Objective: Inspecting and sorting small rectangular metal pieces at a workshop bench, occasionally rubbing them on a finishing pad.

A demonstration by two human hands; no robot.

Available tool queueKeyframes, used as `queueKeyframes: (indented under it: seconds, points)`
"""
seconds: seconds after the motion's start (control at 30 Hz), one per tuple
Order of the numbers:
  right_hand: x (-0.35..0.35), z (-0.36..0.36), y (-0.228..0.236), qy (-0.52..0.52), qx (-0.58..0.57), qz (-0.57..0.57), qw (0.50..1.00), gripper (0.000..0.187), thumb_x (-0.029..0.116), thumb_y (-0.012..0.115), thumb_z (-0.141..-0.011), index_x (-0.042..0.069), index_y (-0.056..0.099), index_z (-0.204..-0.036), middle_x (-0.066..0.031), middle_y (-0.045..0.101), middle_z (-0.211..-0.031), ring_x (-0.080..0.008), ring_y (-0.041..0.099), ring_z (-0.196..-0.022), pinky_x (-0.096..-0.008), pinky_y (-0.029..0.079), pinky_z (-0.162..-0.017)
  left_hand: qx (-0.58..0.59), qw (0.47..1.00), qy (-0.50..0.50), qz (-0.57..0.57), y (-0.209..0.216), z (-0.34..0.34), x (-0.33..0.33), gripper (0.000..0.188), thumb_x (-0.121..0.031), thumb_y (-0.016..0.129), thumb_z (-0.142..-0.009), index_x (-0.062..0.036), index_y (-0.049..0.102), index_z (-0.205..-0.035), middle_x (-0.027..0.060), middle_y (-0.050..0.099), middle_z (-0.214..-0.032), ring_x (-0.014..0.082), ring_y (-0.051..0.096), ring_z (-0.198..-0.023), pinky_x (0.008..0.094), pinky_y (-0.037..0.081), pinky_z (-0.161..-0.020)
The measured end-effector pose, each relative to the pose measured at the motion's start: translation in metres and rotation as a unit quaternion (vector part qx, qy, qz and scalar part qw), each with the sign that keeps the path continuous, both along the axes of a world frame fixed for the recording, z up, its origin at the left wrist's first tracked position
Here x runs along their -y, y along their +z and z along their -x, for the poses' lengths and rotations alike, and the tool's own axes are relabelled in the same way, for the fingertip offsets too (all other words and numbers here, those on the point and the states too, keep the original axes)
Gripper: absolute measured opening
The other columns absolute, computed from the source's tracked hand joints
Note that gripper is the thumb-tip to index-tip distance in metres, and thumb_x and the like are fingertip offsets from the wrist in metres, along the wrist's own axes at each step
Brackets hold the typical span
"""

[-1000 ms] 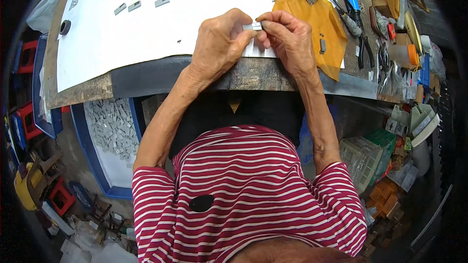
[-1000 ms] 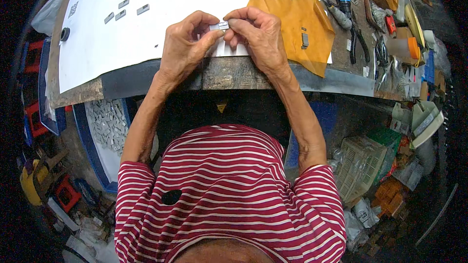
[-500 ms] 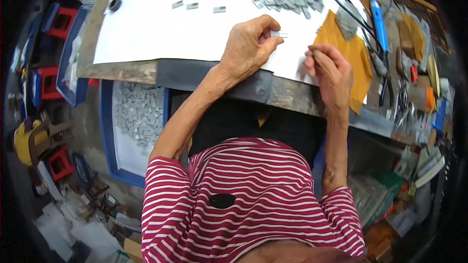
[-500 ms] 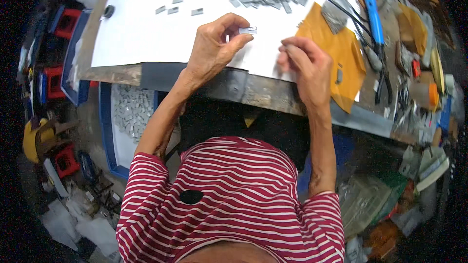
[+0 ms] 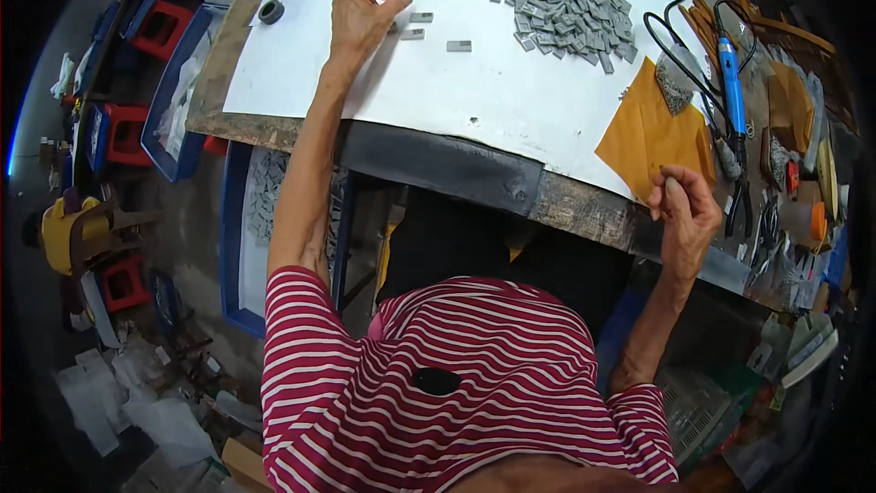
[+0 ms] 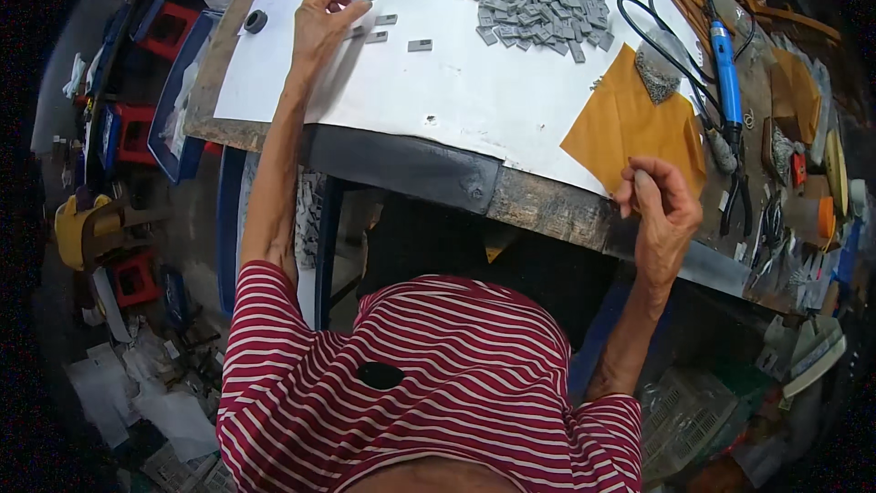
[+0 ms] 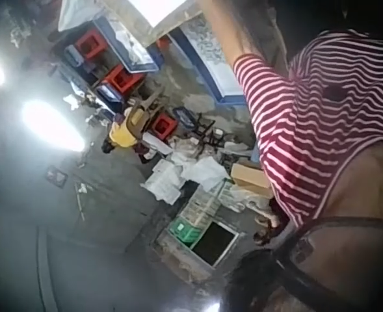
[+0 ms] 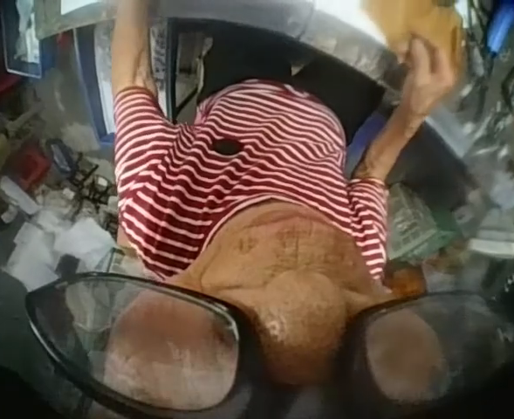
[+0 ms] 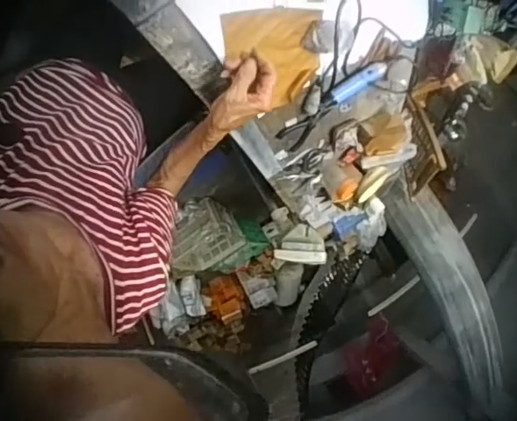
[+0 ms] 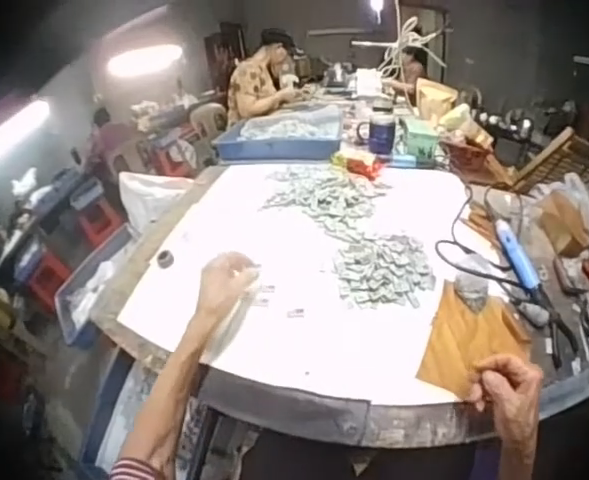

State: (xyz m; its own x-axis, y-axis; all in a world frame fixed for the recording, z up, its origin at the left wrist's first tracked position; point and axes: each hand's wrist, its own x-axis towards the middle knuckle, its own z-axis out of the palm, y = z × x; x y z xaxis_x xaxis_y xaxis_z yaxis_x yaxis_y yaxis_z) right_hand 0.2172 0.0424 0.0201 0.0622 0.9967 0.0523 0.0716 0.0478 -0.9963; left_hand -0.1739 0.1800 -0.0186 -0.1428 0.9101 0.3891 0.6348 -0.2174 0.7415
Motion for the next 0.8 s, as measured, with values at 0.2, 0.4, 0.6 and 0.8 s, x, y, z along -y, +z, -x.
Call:
queueKeyframes:
  seconds: [0.2,0.4,0.6,0.8]
  points:
    - [0.01,-0.026,-0.008,-0.042,0.005,-0.003,0.999,0.015,0.003,0.05,-0.086,-0.006,0.056,-0.096,-0.0079,0.057,-0.08,-0.0094,0.052,-0.063,-0.0203,0.039,-0.052,0.023,0.996,0.007,0.087,-0.012,-0.001,-0.024,0.02,-0.02,0.068,-0.067,-0.0094,0.068,-0.084,-0.0006,0.056,-0.065,0.0068,0.05,-0.061,0.021,0.041,-0.054]
    - [0.012,-0.054,-0.014,-0.099,0.007,-0.01,0.995,0.015,0.005,0.051,-0.086,-0.005,0.056,-0.096,-0.0077,0.057,-0.081,-0.0088,0.051,-0.063,-0.02,0.04,-0.053,0.028,0.994,-0.017,0.103,-0.015,0.002,-0.025,0.019,-0.015,0.068,-0.067,-0.0047,0.066,-0.083,0.0051,0.059,-0.074,0.0119,0.055,-0.062,0.024,0.048,-0.054]
    - [0.01,-0.073,-0.022,-0.12,0.019,-0.025,0.992,0.016,0.007,0.052,-0.086,-0.004,0.056,-0.097,-0.008,0.058,-0.082,-0.0087,0.052,-0.063,-0.0202,0.04,-0.053,0.015,0.996,-0.031,0.079,-0.02,0.005,-0.027,0.018,-0.013,0.067,-0.069,-0.0043,0.065,-0.085,0.0031,0.058,-0.07,0.0105,0.055,-0.062,0.0221,0.047,-0.055]
    - [0.01,-0.07,-0.022,-0.117,0.023,-0.018,0.993,0.016,0.007,0.052,-0.086,-0.004,0.056,-0.097,-0.0077,0.058,-0.082,-0.0088,0.052,-0.064,-0.0203,0.04,-0.053,0.028,0.992,-0.044,0.113,-0.011,0.003,-0.022,0.021,-0.013,0.067,-0.069,-0.0031,0.063,-0.088,0.0027,0.057,-0.071,0.0089,0.053,-0.061,0.0207,0.046,-0.054]
